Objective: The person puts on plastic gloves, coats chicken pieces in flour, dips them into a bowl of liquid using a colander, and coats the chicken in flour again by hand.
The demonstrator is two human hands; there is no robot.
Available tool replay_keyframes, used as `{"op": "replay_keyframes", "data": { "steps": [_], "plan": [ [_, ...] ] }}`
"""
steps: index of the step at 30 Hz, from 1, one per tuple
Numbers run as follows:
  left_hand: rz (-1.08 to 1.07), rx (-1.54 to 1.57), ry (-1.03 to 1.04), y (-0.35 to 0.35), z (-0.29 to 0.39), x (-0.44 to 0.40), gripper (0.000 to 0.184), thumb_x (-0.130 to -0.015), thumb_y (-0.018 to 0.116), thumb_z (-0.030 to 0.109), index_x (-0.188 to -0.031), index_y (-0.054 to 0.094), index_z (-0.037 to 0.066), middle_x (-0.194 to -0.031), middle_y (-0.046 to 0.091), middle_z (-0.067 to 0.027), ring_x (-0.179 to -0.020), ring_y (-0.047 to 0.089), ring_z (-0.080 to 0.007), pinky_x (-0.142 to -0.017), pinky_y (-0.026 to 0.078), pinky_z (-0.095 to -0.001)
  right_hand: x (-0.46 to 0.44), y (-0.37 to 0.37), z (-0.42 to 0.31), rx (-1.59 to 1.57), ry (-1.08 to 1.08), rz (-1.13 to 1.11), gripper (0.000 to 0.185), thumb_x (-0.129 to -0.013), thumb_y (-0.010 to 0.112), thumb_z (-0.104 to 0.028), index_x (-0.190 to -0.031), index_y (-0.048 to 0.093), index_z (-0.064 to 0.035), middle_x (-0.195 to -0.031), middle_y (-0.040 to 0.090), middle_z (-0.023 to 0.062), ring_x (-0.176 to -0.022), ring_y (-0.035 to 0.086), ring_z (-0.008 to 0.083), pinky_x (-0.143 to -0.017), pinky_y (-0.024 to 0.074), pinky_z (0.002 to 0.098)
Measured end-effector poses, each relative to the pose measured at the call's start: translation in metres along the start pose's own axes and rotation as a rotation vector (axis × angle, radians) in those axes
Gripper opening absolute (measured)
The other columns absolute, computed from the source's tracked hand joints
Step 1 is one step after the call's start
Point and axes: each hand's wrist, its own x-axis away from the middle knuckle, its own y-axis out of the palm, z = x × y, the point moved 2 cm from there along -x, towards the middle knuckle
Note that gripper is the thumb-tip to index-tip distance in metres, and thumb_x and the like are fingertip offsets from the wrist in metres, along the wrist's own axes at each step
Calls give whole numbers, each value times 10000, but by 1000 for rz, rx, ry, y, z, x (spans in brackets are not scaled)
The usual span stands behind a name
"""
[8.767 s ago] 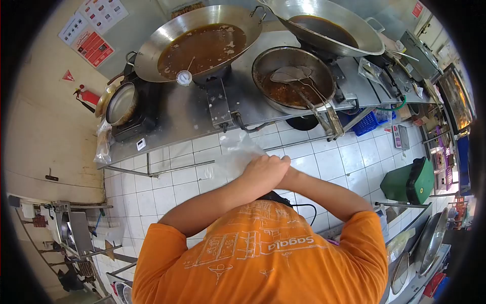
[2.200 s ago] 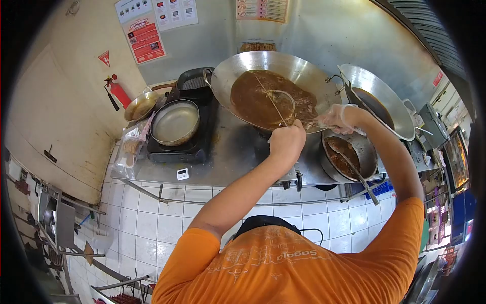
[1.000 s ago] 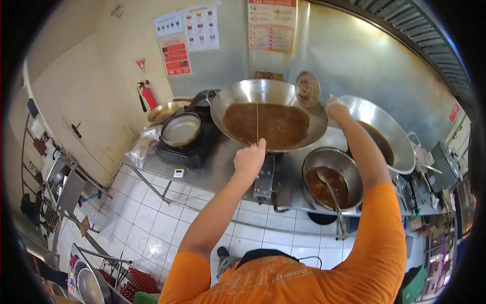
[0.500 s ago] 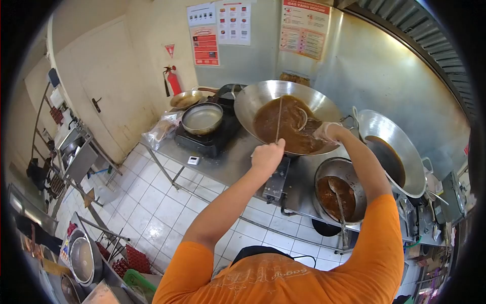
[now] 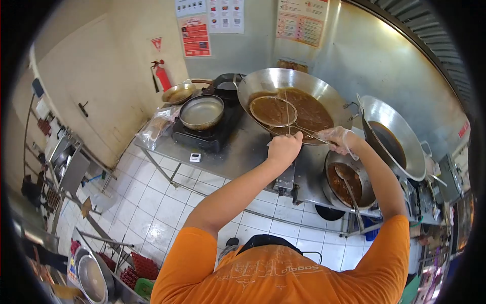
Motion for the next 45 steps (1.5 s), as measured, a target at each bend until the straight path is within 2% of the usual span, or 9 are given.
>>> {"op": "replay_keyframes", "data": {
  "steps": [6, 11, 16, 19, 21, 23, 30, 36, 45],
  "plan": [
    [9, 78, 125, 5, -13, -3, 83, -801, 582, 130, -820, 526, 72, -596, 637, -79, -549, 673, -217, -453, 522, -331, 37, 33, -34, 400, -218, 97, 371, -957, 545, -293, -1323, 560, -231, -562, 435, -25, -399, 311, 74, -360, 261, 235],
    [26, 171, 184, 4, -23, -3, 72, -810, 570, 127, -827, 528, 71, -594, 646, -91, -544, 675, -223, -449, 517, -337, 68, 53, -45, -178, 253, 159, 348, -962, 537, -251, -1306, 574, -215, -561, 427, -16, -405, 311, 73, -366, 251, 233],
    [-61, 255, 203, 6, -31, -6, 96, -823, 553, 114, -886, 526, 47, -629, 661, -120, -597, 692, -253, -470, 526, -373, 105, 61, -55, 112, 271, 182, 351, -973, 509, -236, -1319, 564, -220, -556, 403, -22, -398, 303, 76, -362, 256, 242],
    [-85, 295, 256, 7, -42, -7, 117, -840, 530, 95, -934, 516, 27, -670, 671, -142, -613, 692, -285, -487, 531, -403, 134, 66, -53, -249, 406, 285, 324, -965, 502, -212, -1278, 577, -175, -590, 436, -16, -426, 356, 89, -369, 283, 251],
    [-176, 317, 219, 11, -56, -11, 98, -859, 506, 102, -928, 514, 33, -666, 669, -146, -619, 693, -296, -523, 544, -418, 131, 54, 15, 277, 74, 359, 238, -959, 493, -207, -1166, 593, -147, -626, 456, -14, -465, 385, 96, -388, 307, 265],
    [-178, 289, 222, 8, -74, -18, 126, -883, 499, 152, -968, 495, 59, -704, 678, -143, -650, 696, -310, -532, 542, -439, 148, 55, 18, 709, 115, 456, 251, -909, 549, -300, -1027, 681, -121, -985, 684, 99, -859, 639, 255, -734, 498, 375],
    [-208, 651, 266, -72, -94, 46, 274, -888, 600, 289, -1044, 496, 89, -787, 671, -146, -705, 664, -362, -594, 530, -457, 225, 90, -9, 550, 364, 768, 220, -891, 534, -215, -1016, 664, -91, -1033, 657, 135, -953, 633, 315, -821, 491, 425],
    [-1001, 1242, 6, 9, -131, 222, 280, -878, 637, 138, -1102, 495, 46, -833, 580, -74, -724, 550, -149, -685, 469, -311, 262, 130, 76, 642, 693, 812, 221, -880, 537, -124, -1055, 655, -59, -1059, 665, 134, -1010, 634, 316, -861, 505, 405],
    [-957, 1459, -6, 4, -6, 205, 140, -930, 498, 49, -1061, 538, 21, -1019, 590, -73, -925, 565, -134, -821, 461, -280, 196, 155, 151, 503, 868, 872, 241, -847, 613, -211, -1021, 714, -79, -1052, 695, 140, -1005, 669, 306, -794, 545, 408]
  ]
}}
